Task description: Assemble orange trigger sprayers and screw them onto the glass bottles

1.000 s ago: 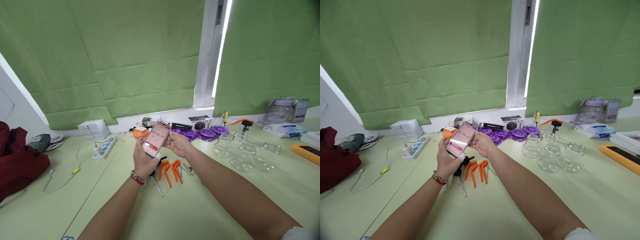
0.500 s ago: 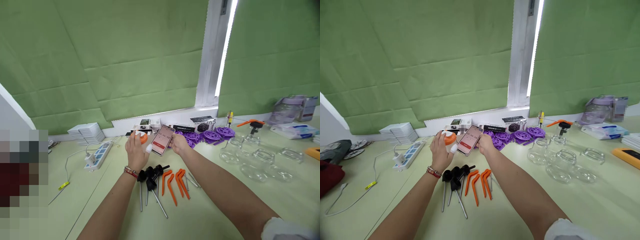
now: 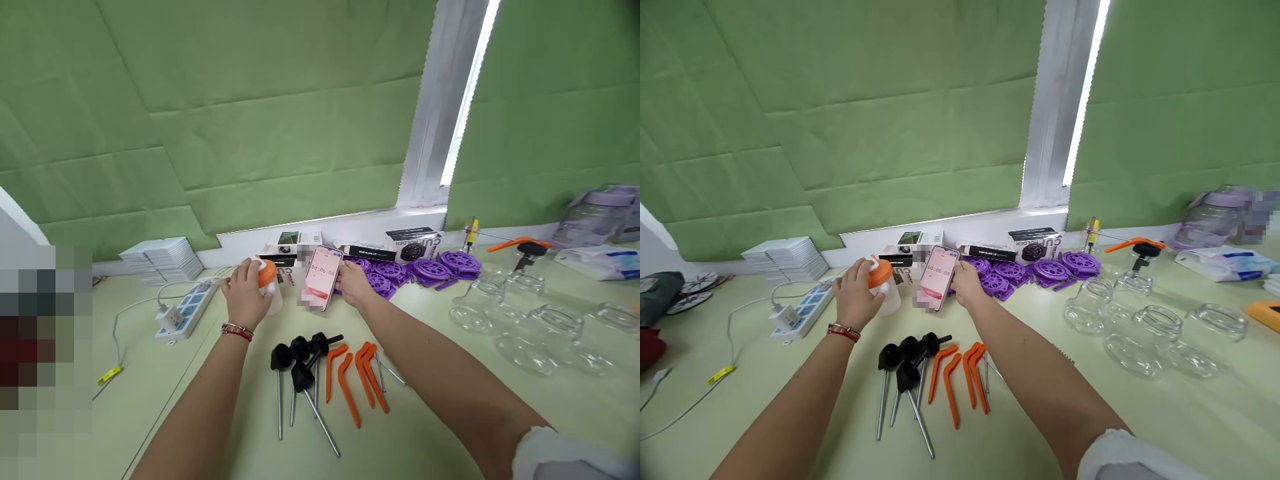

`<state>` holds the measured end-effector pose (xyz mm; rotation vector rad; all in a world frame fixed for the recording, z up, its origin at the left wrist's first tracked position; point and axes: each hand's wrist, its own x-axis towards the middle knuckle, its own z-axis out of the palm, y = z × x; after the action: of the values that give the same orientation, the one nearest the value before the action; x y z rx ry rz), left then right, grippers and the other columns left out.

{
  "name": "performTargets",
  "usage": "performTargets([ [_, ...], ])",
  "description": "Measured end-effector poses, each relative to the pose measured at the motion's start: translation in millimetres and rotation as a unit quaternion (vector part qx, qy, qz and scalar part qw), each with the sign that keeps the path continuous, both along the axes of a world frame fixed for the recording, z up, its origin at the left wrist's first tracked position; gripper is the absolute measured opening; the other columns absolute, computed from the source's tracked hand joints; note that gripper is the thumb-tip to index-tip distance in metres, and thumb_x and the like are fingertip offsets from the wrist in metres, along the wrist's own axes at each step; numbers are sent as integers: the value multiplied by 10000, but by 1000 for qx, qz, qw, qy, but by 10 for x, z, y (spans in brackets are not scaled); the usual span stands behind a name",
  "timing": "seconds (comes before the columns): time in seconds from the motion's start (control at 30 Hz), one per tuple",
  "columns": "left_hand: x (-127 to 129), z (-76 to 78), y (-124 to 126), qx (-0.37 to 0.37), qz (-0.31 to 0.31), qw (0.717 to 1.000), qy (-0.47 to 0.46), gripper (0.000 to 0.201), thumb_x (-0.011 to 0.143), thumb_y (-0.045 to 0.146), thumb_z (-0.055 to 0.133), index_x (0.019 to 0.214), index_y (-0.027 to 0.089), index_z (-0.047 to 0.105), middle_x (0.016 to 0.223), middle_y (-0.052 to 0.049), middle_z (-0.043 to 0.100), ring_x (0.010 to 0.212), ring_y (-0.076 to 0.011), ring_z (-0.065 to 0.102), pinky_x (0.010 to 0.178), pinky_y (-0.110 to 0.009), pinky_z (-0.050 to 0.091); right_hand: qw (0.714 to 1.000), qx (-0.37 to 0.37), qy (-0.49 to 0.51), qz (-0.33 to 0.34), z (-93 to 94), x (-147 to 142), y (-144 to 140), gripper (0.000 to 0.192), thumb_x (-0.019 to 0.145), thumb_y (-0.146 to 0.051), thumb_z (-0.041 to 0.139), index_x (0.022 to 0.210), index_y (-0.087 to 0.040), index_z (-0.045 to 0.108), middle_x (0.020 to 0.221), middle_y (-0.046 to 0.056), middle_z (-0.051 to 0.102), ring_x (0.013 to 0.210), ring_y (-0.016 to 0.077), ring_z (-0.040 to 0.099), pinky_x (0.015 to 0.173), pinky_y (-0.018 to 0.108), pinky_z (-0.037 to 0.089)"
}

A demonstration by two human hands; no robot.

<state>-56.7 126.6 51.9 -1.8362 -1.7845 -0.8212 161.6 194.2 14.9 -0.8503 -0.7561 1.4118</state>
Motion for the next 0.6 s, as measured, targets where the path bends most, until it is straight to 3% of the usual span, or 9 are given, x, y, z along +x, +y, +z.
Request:
performTargets([
  [0.13,-67,-10,-55,40,-22,999,-11,510,741,252,540,1239,155,489,1349,-160,465,1226,-343,401,1015,-531,258,999,-17,34,14,61,-63,-28,101,854,-261,528,830,-166,550,653,9,659,585,127,632,539,249,538],
  [0.23,29,-9,-92,83,-114,988,-65,434,774,191,483,1199,110,529,1284,-176,506,1219,-301,419,1033,-473,303,998,-30,56,18,137,-53,-63,97,878,-179,467,837,-159,552,659,26,673,595,141,649,556,272,554],
  [0.33,235,13,-116,-2,-222,957,-188,322,775,141,448,1047,142,620,1086,-122,613,1068,-245,536,958,-416,407,993,-64,101,17,232,-16,-112,166,886,-113,406,838,-155,559,623,21,670,581,144,651,583,285,564],
  [0.4,420,36,-136,-109,-245,909,-318,290,764,153,473,1002,150,639,1019,-101,636,912,-217,585,820,-382,481,986,-98,130,20,290,7,-154,194,881,-101,394,821,-146,572,592,22,664,572,153,651,606,300,570],
  [0.5,725,71,-195,-254,-342,775,-466,329,758,147,493,1057,172,627,975,-69,649,761,-157,573,646,-288,493,980,-139,136,47,338,44,-220,232,892,-139,373,785,-145,579,561,29,656,548,166,646,605,318,570],
  [0.53,820,77,-222,-266,-366,745,-490,323,755,145,511,1054,175,630,962,-60,651,740,-140,561,631,-261,483,978,-148,131,63,341,63,-240,250,899,-154,361,774,-147,577,557,31,655,539,169,643,596,323,569],
  [0.6,983,74,-277,-262,-394,715,-515,334,754,145,546,1078,176,619,969,-56,650,721,-121,548,613,-234,470,974,-157,116,114,334,113,-276,279,907,-177,342,753,-148,574,554,40,655,525,179,640,581,341,567],
])
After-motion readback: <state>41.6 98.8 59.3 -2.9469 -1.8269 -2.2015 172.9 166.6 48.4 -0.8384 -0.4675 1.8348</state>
